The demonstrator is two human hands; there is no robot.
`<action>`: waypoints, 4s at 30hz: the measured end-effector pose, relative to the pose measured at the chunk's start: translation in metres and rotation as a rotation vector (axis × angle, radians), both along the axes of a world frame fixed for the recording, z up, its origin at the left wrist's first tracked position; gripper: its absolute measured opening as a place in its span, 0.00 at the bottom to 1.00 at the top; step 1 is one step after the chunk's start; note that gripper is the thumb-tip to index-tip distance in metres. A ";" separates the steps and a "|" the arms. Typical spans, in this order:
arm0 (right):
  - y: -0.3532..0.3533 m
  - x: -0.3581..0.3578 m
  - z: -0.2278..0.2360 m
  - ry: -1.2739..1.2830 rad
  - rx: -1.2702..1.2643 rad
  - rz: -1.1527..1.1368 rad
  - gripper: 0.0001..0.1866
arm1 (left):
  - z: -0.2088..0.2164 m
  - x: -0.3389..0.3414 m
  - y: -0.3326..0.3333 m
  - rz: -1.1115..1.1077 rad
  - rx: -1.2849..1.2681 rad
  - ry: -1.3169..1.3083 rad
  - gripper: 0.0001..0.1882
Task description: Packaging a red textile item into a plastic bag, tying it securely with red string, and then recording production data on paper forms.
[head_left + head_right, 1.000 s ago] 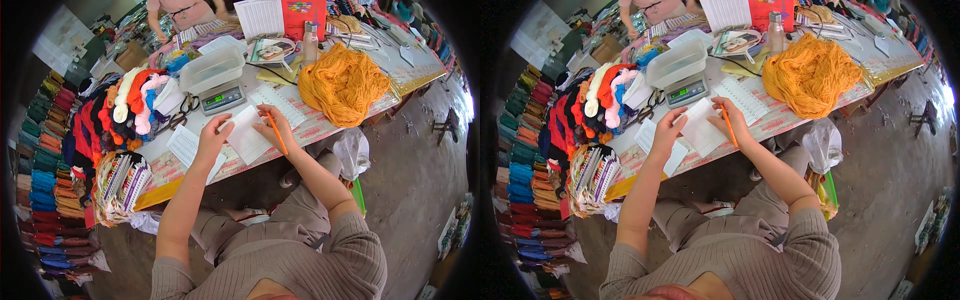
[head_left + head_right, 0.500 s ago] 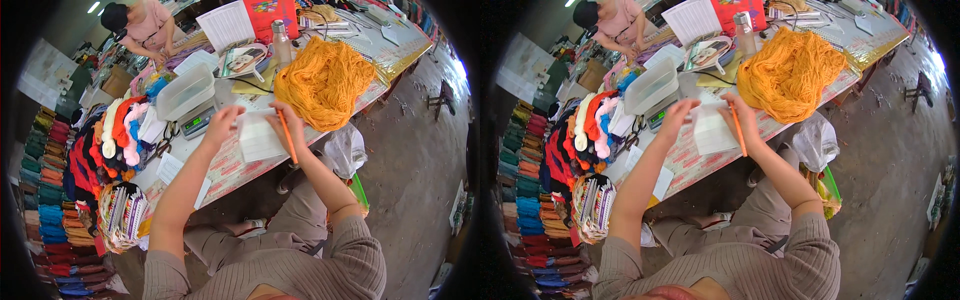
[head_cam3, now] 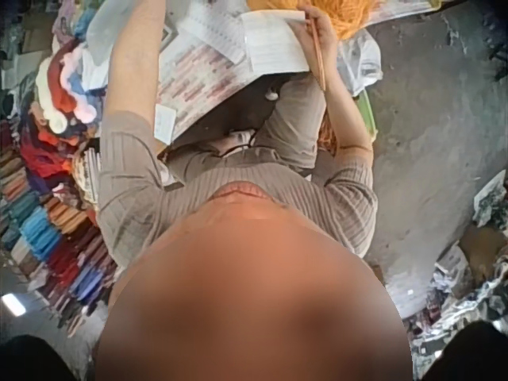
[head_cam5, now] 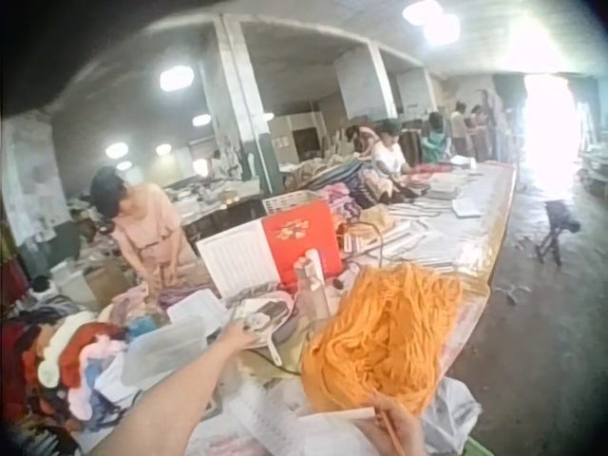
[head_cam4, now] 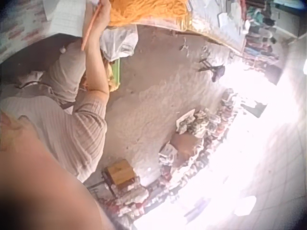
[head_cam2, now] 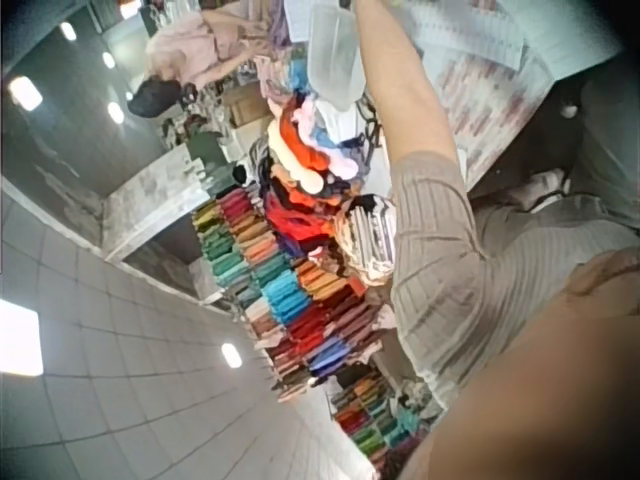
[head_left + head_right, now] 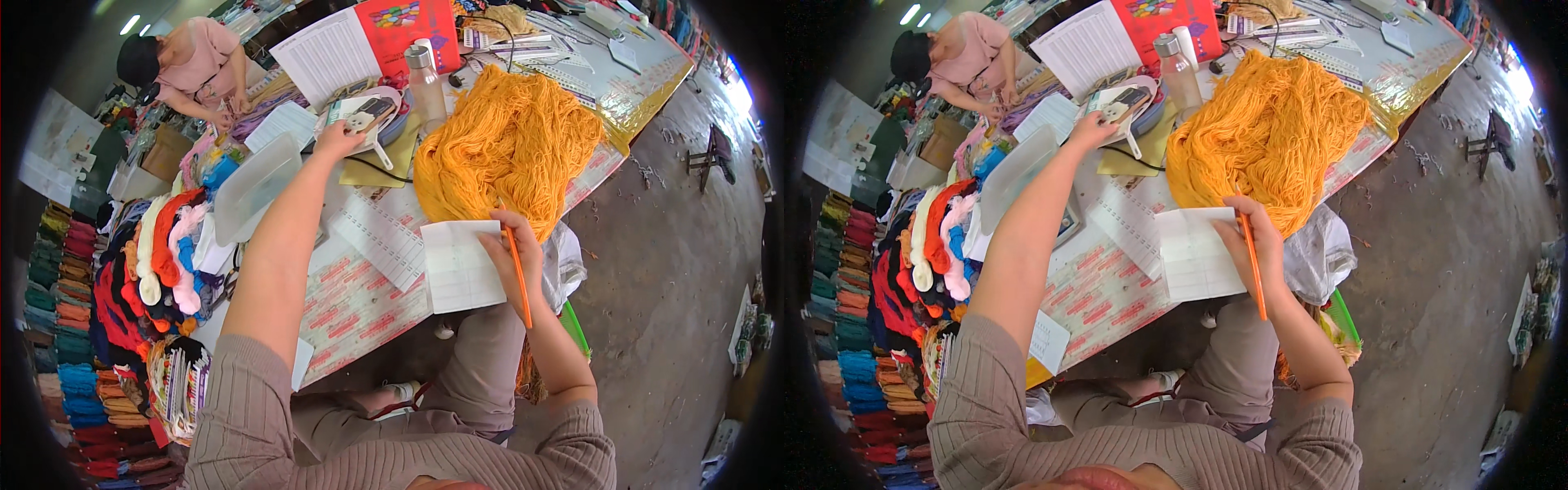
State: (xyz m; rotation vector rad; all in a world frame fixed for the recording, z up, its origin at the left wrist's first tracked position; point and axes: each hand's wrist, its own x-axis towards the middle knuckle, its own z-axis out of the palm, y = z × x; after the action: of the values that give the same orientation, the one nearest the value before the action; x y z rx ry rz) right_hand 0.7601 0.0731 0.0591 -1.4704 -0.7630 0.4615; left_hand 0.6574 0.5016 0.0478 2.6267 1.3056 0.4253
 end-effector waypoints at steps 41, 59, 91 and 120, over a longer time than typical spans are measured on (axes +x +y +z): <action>0.324 0.054 0.022 -0.624 0.024 -0.048 0.17 | -0.008 -0.019 0.043 -0.090 -0.232 -0.156 0.27; 0.394 0.044 -0.010 -0.564 -0.137 -0.057 0.14 | 0.003 -0.007 0.022 -0.033 -0.322 -0.111 0.25; 0.424 0.057 -0.028 -0.673 -0.073 0.092 0.13 | 0.017 -0.018 0.041 0.164 -1.181 -0.580 0.26; 0.045 -0.065 -0.069 -1.020 -0.231 0.837 0.26 | -0.034 -0.373 -0.326 0.245 -0.141 -0.521 0.13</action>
State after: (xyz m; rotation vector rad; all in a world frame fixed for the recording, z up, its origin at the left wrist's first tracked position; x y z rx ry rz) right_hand 0.6954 0.1183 -0.0103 -1.5154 -2.2355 0.3970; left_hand 0.2842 0.1755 0.0141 2.0466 1.4041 0.9391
